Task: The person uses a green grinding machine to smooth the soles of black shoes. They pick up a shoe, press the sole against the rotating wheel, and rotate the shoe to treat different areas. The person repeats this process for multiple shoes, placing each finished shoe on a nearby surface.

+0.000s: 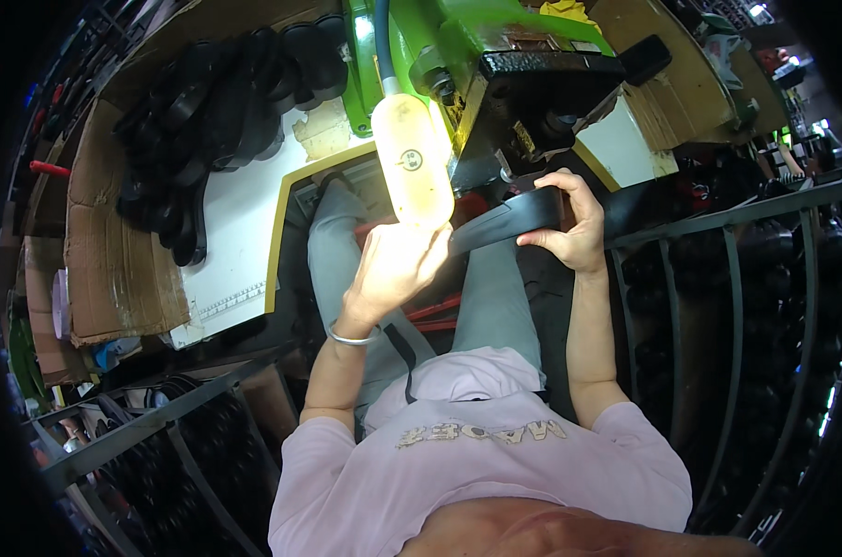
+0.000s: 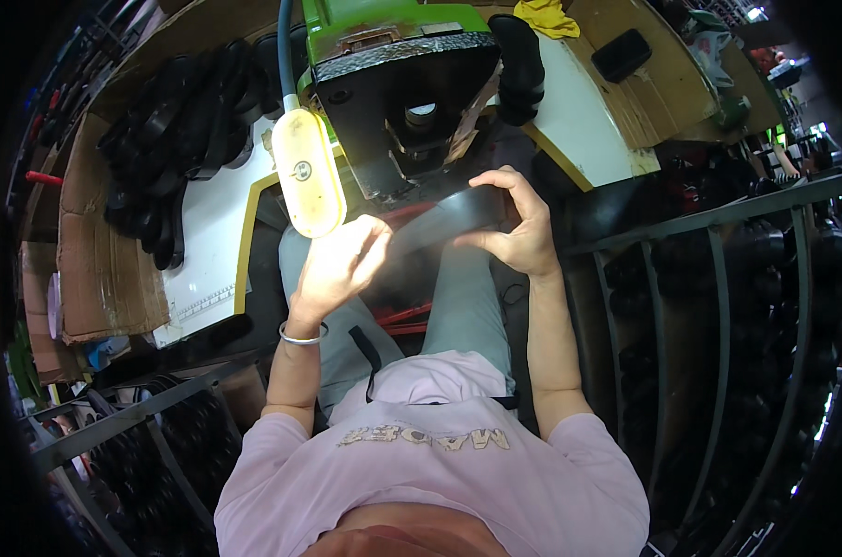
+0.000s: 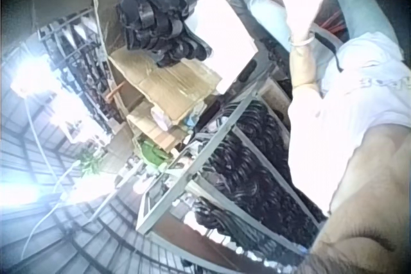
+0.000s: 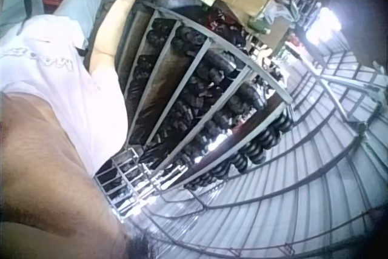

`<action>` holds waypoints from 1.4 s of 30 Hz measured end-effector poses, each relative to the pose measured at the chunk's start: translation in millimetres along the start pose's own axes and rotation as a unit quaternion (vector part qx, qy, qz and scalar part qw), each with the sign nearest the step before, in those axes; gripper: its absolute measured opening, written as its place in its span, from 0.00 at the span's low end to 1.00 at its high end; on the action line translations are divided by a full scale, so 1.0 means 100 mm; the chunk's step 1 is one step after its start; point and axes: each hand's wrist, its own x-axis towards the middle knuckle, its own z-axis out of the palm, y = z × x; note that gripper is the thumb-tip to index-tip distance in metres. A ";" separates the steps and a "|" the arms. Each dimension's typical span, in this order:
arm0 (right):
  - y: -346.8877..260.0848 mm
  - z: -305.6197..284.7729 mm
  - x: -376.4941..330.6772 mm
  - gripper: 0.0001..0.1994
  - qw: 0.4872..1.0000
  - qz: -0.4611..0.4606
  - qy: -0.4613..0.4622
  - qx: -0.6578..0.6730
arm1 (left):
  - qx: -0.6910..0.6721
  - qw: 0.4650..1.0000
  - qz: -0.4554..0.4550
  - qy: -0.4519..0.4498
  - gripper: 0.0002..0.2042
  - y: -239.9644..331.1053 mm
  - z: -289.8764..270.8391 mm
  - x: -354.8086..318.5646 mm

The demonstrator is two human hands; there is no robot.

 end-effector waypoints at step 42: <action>0.08 0.74 -0.21 0.30 0.978 0.110 0.104 0.145 | -0.142 0.958 -0.184 0.167 0.17 -0.32 -0.24 -0.53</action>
